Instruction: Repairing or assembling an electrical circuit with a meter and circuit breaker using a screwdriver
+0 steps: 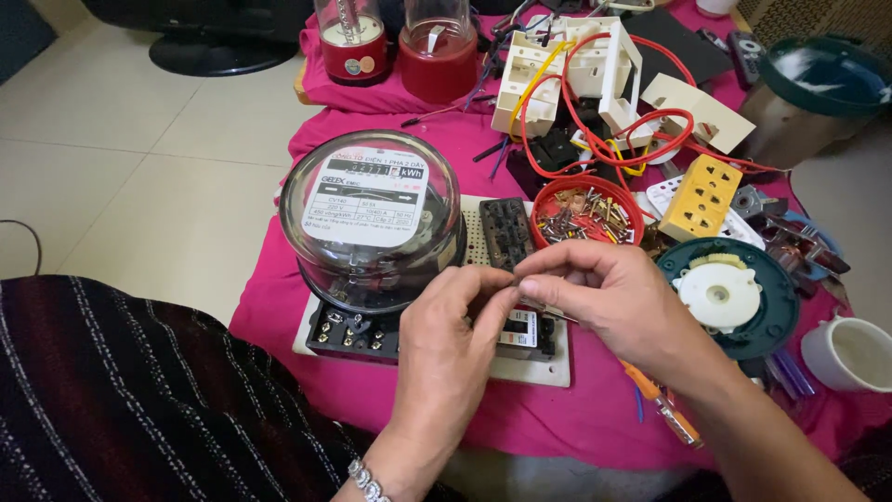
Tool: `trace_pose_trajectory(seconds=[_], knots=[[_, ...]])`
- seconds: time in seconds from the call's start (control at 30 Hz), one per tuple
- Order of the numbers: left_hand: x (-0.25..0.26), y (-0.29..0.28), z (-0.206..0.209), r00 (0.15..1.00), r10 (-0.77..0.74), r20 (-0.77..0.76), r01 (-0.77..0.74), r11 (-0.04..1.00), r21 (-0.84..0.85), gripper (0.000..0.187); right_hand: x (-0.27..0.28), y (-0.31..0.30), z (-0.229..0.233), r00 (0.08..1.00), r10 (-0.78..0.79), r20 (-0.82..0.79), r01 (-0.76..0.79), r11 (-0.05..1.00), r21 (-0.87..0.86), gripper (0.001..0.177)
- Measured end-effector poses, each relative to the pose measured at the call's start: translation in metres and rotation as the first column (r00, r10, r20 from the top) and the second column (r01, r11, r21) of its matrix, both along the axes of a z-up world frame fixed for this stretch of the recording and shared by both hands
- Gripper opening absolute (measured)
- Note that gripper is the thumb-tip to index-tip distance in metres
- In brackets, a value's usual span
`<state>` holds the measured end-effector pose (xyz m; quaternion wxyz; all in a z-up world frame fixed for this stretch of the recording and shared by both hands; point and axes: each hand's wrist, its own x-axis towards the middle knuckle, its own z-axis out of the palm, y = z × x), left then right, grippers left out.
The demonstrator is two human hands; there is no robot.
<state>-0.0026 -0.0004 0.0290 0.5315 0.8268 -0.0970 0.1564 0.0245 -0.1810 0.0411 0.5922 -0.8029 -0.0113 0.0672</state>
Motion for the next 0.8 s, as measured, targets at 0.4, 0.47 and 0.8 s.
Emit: trace_pose_trajectory(seconds=[0.4,0.47,0.8], knots=[[-0.005,0.015,0.009,0.991,0.123,-0.054,-0.12,0.991,0.059,0.022,0.001,0.006,0.006,0.997,-0.082,0.008,0.082,0.976,-0.201,0.02],[-0.01,0.022,0.015,0.985,0.158,-0.071,-0.153,0.985,0.076,0.019,-0.001,0.01,0.011,0.996,-0.084,0.001,0.082,0.968,-0.237,0.02],[-0.018,0.033,0.004,0.869,0.13,-0.477,0.087,0.909,0.407,0.028,-0.002,0.032,0.012,0.998,0.038,0.043,-0.019,0.92,-0.391,0.02]])
